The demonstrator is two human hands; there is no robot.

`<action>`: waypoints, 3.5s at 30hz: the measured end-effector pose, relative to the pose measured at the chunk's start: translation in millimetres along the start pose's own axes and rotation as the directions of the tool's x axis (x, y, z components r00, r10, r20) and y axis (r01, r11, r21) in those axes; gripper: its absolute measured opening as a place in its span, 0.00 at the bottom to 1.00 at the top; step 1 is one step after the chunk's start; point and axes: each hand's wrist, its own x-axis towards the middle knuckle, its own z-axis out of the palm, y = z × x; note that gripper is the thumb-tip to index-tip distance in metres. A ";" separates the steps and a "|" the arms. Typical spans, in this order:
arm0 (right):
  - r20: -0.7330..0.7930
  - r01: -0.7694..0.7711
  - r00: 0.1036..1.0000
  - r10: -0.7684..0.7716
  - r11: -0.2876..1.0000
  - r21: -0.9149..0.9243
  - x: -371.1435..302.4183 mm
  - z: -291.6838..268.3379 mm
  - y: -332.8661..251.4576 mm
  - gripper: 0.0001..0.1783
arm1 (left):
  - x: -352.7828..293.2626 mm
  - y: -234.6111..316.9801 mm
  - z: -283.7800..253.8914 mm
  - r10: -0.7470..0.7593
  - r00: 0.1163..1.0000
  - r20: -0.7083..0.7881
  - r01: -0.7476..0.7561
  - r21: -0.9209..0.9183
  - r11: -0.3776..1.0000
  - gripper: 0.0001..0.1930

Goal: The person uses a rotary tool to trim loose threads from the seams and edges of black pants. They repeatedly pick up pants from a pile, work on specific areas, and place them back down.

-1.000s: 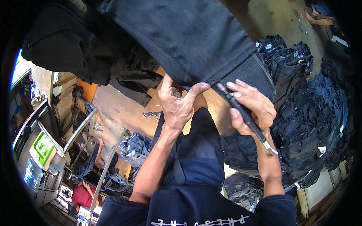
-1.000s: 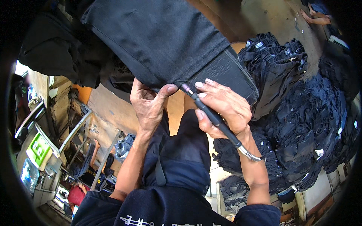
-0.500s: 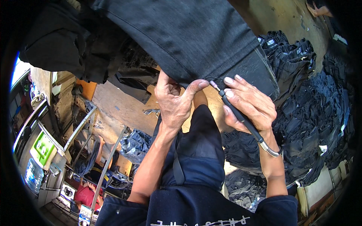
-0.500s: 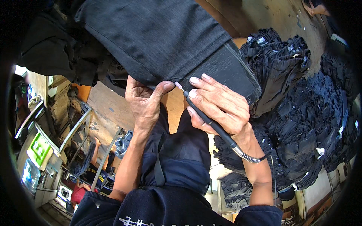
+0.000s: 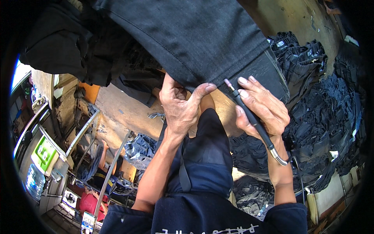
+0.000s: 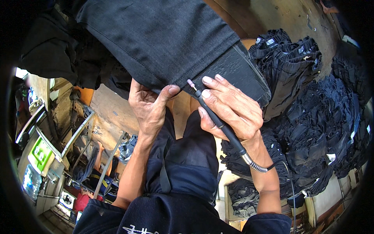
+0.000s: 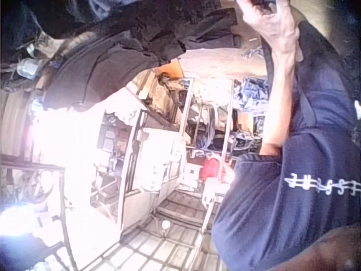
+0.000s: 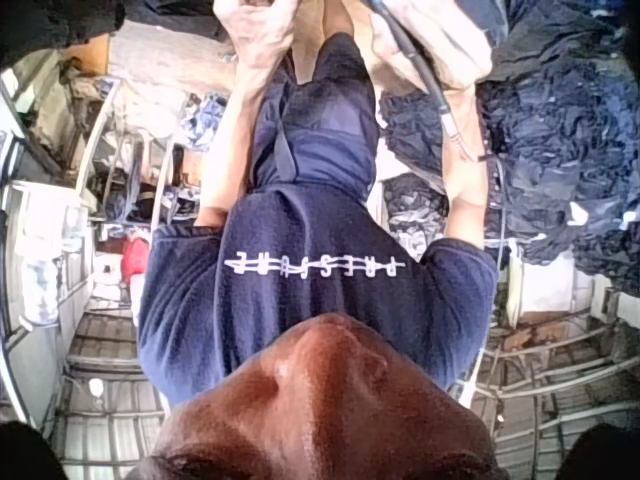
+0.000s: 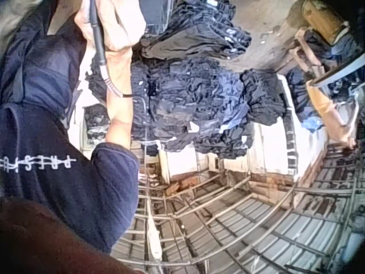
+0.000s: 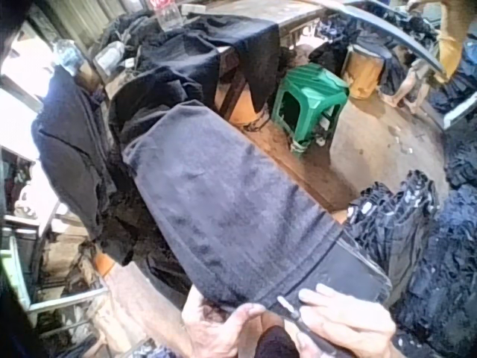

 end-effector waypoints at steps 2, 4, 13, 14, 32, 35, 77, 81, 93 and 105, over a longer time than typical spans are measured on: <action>-0.013 -0.004 1.000 0.003 1.000 -0.007 0.2 0.3 0.6 0.17 | -0.5 1.0 -0.2 -0.007 1.000 -0.001 0.007 0.008 1.000 0.27; -0.030 -0.017 0.999 0.016 1.000 -0.020 0.6 0.2 1.6 0.17 | -0.4 0.9 0.1 -0.008 1.000 0.003 0.008 0.005 1.000 0.27; -0.072 -0.008 0.997 0.005 0.999 -0.043 -1.2 0.9 5.7 0.16 | 0.7 -5.0 0.3 0.022 1.000 0.010 -0.022 -0.032 0.999 0.28; -0.079 -0.022 0.997 0.018 0.999 -0.043 -1.6 1.1 5.6 0.16 | 0.5 -4.9 0.0 0.026 1.000 0.010 -0.025 -0.038 0.999 0.28; 0.008 0.017 1.000 -0.017 1.000 0.016 -0.3 0.8 5.3 0.16 | -0.1 -2.5 -1.2 -0.015 1.000 0.008 0.015 -0.026 1.000 0.28; 0.049 -0.018 0.999 0.017 0.999 0.030 0.9 -0.3 1.1 0.18 | -0.7 -2.7 -1.9 -0.022 1.000 0.008 0.022 -0.025 0.999 0.28; -0.072 -0.034 0.997 0.036 0.999 0.030 3.5 -12.4 15.3 0.17 | 15.5 -56.9 -15.3 -0.158 0.984 -0.077 0.156 -0.036 0.987 0.17; -0.031 0.003 1.000 -0.002 0.999 0.042 2.4 -7.6 16.0 0.17 | 14.1 -64.0 -13.2 -0.163 0.982 -0.097 0.141 -0.196 0.970 0.15; 0.002 0.002 1.000 -0.002 1.000 -0.007 1.7 -8.1 16.7 0.18 | 13.8 -67.2 -15.1 -0.109 0.991 -0.074 0.097 -0.149 0.984 0.16; -0.078 -0.032 0.997 0.028 0.999 -0.041 -0.8 -8.8 19.5 0.17 | 13.1 -62.7 -13.6 -0.161 0.983 -0.089 0.144 -0.175 0.974 0.17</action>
